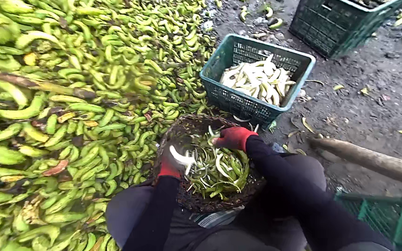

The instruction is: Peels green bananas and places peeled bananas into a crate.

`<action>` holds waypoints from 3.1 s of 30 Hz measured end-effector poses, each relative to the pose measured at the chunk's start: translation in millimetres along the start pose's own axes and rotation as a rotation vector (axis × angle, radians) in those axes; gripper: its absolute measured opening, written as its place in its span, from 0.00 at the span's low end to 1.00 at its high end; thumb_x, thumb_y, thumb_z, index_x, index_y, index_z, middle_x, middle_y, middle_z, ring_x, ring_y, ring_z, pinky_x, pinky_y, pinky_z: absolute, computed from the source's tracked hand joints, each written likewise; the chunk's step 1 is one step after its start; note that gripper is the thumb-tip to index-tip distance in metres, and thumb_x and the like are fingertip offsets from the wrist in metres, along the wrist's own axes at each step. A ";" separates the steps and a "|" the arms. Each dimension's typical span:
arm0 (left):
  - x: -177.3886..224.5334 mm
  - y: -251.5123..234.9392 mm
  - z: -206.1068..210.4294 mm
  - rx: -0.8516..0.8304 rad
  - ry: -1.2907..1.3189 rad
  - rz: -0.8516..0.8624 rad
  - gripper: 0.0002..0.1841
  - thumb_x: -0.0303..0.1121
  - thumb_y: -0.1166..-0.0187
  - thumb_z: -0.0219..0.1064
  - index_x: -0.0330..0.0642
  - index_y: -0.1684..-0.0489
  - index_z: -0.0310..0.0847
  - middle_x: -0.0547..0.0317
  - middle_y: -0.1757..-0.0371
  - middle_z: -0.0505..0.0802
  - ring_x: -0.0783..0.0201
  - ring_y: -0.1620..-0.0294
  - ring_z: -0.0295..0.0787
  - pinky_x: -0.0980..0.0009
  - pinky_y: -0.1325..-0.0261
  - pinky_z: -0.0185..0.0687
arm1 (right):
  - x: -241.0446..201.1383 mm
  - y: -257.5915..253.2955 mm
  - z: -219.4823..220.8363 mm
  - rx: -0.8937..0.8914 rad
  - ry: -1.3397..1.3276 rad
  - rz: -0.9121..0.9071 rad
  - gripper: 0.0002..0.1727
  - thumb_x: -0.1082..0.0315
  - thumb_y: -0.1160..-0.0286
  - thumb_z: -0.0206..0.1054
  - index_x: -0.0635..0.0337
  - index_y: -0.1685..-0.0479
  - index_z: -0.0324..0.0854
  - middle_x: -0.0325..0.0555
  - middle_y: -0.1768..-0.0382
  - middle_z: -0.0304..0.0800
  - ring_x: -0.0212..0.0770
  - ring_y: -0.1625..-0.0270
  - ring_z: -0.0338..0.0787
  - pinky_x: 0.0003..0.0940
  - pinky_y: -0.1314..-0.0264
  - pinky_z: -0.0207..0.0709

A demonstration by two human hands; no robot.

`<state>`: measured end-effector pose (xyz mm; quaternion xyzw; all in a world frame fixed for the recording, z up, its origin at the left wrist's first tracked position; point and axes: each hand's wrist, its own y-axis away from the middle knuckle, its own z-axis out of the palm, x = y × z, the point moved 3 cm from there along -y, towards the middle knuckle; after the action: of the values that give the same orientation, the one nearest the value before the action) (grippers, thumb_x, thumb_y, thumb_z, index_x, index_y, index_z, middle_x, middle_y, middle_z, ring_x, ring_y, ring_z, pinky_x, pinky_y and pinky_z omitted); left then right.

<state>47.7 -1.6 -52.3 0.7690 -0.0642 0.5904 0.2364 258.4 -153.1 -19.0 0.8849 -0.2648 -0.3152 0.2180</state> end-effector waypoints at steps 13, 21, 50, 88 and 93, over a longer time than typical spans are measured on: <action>30.5 -93.3 105.5 -0.207 -0.539 0.151 0.27 0.50 0.08 0.48 0.33 0.35 0.79 0.42 0.53 0.91 0.50 0.60 0.90 0.47 0.54 0.89 | 27.4 19.5 -13.7 -0.128 0.066 -0.039 0.29 0.39 0.27 0.72 0.58 0.46 0.85 0.58 0.52 0.91 0.61 0.45 0.90 0.71 0.44 0.78; -135.6 -10.6 201.2 -0.953 -1.601 0.242 0.28 0.41 0.24 0.69 0.42 0.23 0.78 0.35 0.20 0.77 0.32 0.17 0.67 0.29 0.20 0.61 | 25.4 25.3 -40.0 0.060 0.021 -0.071 0.27 0.43 0.21 0.67 0.55 0.37 0.82 0.55 0.43 0.89 0.58 0.37 0.88 0.65 0.41 0.79; 42.5 14.5 -18.8 -0.228 0.511 0.063 0.25 0.53 0.06 0.42 0.42 0.34 0.74 0.53 0.62 0.87 0.62 0.69 0.87 0.65 0.67 0.89 | -36.6 -21.6 8.1 -0.117 -0.841 -0.251 0.23 0.49 0.07 0.53 0.59 0.36 0.77 0.41 0.68 0.83 0.32 0.72 0.81 0.29 0.65 0.79; 33.7 10.7 7.0 -0.112 0.557 0.161 0.24 0.56 0.08 0.45 0.50 0.35 0.78 0.60 0.60 0.88 0.69 0.65 0.87 0.69 0.62 0.87 | -64.7 -0.1 23.8 0.130 -0.190 -0.439 0.33 0.33 0.18 0.55 0.51 0.40 0.87 0.53 0.46 0.90 0.54 0.41 0.88 0.64 0.33 0.73; 15.4 34.1 34.3 -0.215 0.454 0.010 0.24 0.50 0.05 0.43 0.42 0.38 0.79 0.55 0.60 0.90 0.66 0.65 0.88 0.69 0.63 0.88 | -37.1 -36.8 8.5 0.633 -0.136 -0.228 0.30 0.33 0.24 0.62 0.44 0.36 0.87 0.59 0.35 0.86 0.63 0.31 0.82 0.72 0.26 0.65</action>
<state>69.4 -44.0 -34.6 0.5867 -0.0756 0.7392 0.3220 240.4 -104.3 -28.9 0.9096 -0.2627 -0.2980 -0.1220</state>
